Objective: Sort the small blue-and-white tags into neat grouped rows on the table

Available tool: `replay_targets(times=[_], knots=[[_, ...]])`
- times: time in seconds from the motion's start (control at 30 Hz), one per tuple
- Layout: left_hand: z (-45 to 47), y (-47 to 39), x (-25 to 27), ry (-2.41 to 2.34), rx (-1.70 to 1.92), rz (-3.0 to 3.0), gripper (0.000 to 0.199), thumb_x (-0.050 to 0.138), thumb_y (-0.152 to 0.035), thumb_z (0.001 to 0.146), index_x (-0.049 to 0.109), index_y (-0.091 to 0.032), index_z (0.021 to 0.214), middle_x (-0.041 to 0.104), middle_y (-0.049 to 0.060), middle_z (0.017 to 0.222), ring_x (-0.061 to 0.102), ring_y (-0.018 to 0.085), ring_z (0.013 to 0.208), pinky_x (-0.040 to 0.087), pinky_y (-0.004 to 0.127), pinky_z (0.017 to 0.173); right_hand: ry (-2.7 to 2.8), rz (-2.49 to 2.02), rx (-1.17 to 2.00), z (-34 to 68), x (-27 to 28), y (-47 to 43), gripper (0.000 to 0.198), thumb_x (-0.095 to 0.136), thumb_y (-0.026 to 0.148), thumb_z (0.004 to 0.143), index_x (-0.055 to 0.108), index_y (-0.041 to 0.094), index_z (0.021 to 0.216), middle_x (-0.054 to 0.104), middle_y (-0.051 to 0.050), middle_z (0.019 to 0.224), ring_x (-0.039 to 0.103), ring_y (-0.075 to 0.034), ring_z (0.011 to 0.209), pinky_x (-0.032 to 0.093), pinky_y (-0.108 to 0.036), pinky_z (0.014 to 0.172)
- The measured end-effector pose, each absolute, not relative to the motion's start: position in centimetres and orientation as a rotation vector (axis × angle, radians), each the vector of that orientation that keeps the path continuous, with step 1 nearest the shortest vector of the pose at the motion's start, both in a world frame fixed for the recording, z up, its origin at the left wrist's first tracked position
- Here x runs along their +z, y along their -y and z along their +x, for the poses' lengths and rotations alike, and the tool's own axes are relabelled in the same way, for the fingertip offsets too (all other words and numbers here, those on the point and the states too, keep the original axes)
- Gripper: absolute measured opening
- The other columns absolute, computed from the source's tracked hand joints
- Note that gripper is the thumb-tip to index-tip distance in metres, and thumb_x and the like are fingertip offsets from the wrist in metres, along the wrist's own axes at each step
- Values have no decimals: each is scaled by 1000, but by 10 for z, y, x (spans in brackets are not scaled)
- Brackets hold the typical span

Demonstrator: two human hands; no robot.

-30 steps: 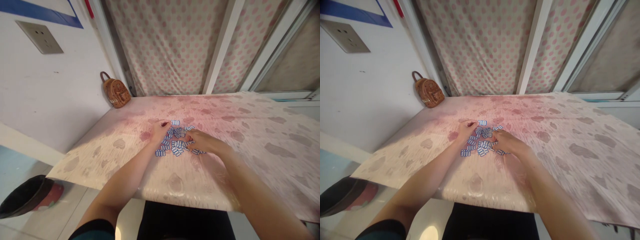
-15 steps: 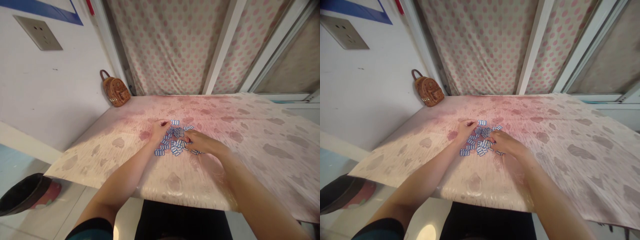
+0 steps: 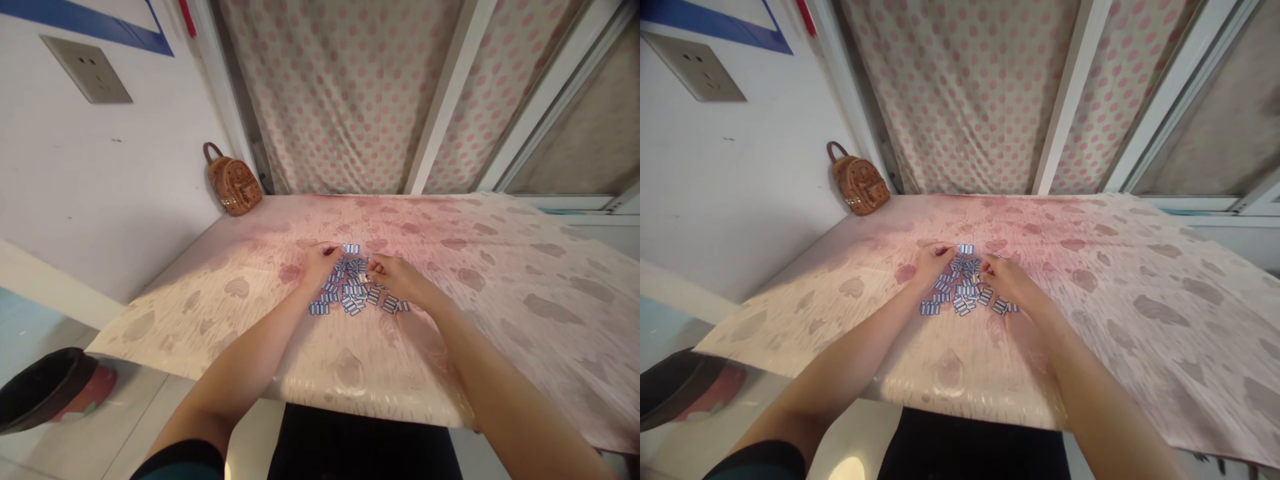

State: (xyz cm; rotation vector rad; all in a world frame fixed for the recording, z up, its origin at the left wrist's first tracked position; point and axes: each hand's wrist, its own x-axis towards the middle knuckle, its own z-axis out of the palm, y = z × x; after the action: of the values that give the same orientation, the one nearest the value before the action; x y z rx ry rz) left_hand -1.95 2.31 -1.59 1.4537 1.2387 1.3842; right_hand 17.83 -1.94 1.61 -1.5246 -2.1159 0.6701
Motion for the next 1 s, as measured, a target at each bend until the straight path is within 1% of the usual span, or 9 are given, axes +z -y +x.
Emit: replay_targets(times=[0.1, 0.2, 0.3, 0.5, 0.63, 0.73, 0.87, 1.0], knots=[[-19, -22, -16, -1205, 1382, 1449, 14, 67, -25, 81, 76, -15, 81, 70, 1, 68, 60, 13, 60, 45, 22, 56, 1995, -1489, 555, 180, 14, 16, 5, 58, 22, 80, 57, 22, 75, 64, 0, 67, 59, -16, 63, 37, -26, 58], [-17, -17, -13, -1167, 1372, 1465, 14, 66, -24, 81, 77, -15, 81, 72, 2, 72, 62, 14, 64, 46, 23, 60, 1849, -1429, 527, 181, 16, 16, 11, 55, 29, 84, 58, 22, 77, 65, 0, 68, 61, -17, 65, 36, -26, 57], [-13, -10, -8, -1138, 1354, 1476, 15, 66, -26, 81, 77, -15, 82, 73, 3, 76, 63, 15, 67, 47, 24, 63, 1764, -1427, 543, 180, 19, 19, 18, 52, 35, 87, 60, 22, 78, 66, 0, 65, 63, -18, 64, 35, -26, 56], [-6, -6, -8, -1073, 1365, 1507, 17, 69, -29, 79, 77, -14, 80, 73, 4, 74, 62, 15, 65, 46, 25, 62, 1730, -1455, 432, 170, 20, 24, 19, 55, 34, 84, 58, 21, 70, 65, 0, 61, 57, -16, 56, 33, -27, 56], [-5, -6, -11, -1057, 1361, 1518, 20, 70, -32, 79, 78, -15, 82, 73, 5, 73, 62, 15, 63, 45, 24, 58, 1711, -1466, 341, 167, 16, 23, 21, 56, 36, 84, 57, 21, 70, 60, 1, 58, 53, -16, 55, 31, -27, 56], [-4, -6, -12, -1066, 1366, 1523, 20, 70, -33, 79, 78, -15, 82, 73, 5, 72, 63, 15, 62, 45, 24, 56, 1714, -1466, 343, 166, 16, 23, 21, 55, 37, 83, 55, 22, 69, 58, 1, 58, 51, -16, 55, 30, -27, 56], [-2, -6, -12, -1049, 1370, 1521, 21, 70, -34, 79, 79, -15, 82, 72, 4, 70, 61, 15, 59, 46, 24, 55, 1741, -1454, 338, 164, 19, 26, 23, 53, 36, 83, 48, 22, 65, 54, 2, 58, 49, -15, 54, 28, -28, 56], [-2, -4, -11, -1026, 1349, 1532, 22, 70, -35, 80, 79, -15, 82, 72, 5, 71, 61, 15, 60, 47, 24, 54, 1751, -1457, 348, 163, 21, 28, 23, 51, 38, 84, 50, 22, 67, 54, 1, 58, 49, -16, 54, 28, -28, 57]])
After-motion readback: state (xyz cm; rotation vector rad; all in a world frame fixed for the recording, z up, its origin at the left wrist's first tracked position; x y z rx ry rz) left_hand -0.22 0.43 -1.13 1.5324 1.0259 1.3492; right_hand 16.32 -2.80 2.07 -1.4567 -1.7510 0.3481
